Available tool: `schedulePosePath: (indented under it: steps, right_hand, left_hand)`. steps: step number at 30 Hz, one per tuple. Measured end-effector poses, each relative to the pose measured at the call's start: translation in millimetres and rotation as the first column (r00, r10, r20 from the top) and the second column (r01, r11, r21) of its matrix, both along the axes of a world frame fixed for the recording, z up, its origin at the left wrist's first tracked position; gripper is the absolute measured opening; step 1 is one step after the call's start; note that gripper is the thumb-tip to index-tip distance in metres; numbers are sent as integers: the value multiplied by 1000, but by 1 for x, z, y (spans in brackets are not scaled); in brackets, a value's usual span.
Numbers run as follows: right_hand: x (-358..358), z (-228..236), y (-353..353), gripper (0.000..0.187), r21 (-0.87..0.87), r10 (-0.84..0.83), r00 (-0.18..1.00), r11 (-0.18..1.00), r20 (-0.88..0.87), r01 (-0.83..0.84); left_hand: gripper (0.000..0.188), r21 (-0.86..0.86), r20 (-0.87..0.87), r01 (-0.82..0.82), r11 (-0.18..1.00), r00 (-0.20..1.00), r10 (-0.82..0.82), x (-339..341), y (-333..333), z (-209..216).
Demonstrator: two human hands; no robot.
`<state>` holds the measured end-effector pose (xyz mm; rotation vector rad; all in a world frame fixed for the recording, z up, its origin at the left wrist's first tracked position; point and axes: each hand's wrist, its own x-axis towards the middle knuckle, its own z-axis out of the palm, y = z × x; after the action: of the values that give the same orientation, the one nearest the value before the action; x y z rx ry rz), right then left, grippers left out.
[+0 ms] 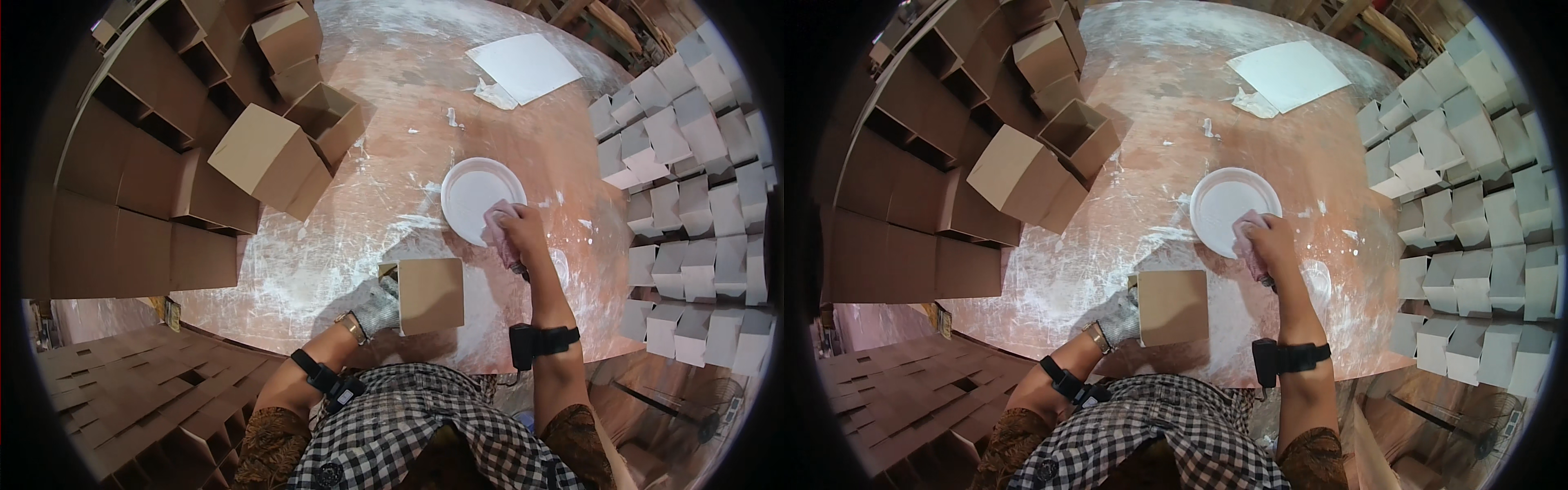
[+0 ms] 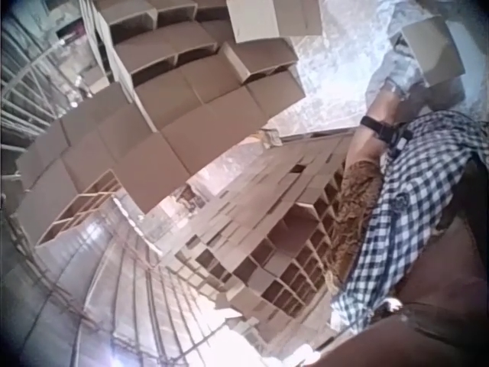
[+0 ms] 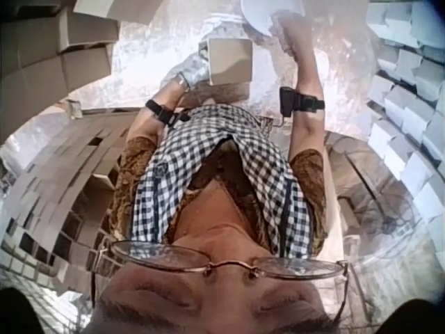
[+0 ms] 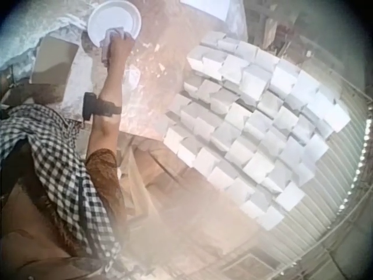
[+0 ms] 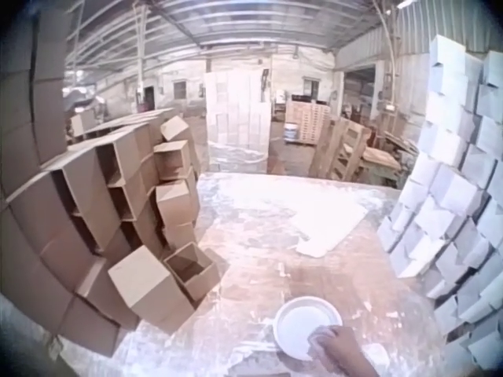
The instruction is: The recorder wipes the inner and outer surfaces of small cardboard boxes with a pink cloth after dipping the cloth in a white liquid.
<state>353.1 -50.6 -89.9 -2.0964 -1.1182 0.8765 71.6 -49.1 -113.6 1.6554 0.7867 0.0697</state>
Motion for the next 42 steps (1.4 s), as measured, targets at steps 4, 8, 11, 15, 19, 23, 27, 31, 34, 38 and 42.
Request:
schedulePosePath:
  steps: [4,8,11,15,19,23,27,31,34,38,42]
  right_hand:
    - [10,-2,-11,25,30,-215,739,953,-638,302]
    - [20,-10,-24,33,26,-162,470,929,-868,369]
    - [6,3,-33,36,-21,-148,197,845,-969,534]
    - [-4,9,-50,40,59,-69,246,877,-967,477]
    - [-28,14,-81,40,277,153,510,945,-847,175]
    - [-83,39,-95,28,250,417,863,902,-286,-353]
    - [-104,41,-70,22,99,193,946,969,262,-225]
    - [-114,31,-86,21,214,117,906,952,408,-220]
    - [-127,42,-135,17,145,237,901,941,363,-305]
    - [-114,22,-114,19,215,85,915,960,394,-181]
    - [-100,18,-71,20,318,-78,879,944,470,-87]
  left_hand:
    - [54,-6,-3,-8,1000,1000,8,-1,-1,1]
    - [54,-19,-12,-22,1000,1000,22,-1,-1,2]
    - [55,-39,-30,-37,999,999,36,0,-3,4]
    - [54,5,-15,-12,1000,1000,12,-1,-2,2]
    - [54,49,-21,16,999,1000,-15,-2,-1,2]
    - [54,101,-26,56,993,998,-54,-1,-1,0]
    - [53,146,-14,91,985,996,-90,6,0,2]
    - [53,205,-64,128,970,991,-118,3,-3,2]
    - [53,258,-112,163,952,984,-138,-1,-6,1]
    - [52,334,-144,216,917,974,-177,5,-5,4]
    - [52,389,-168,253,886,965,-202,13,-4,2]
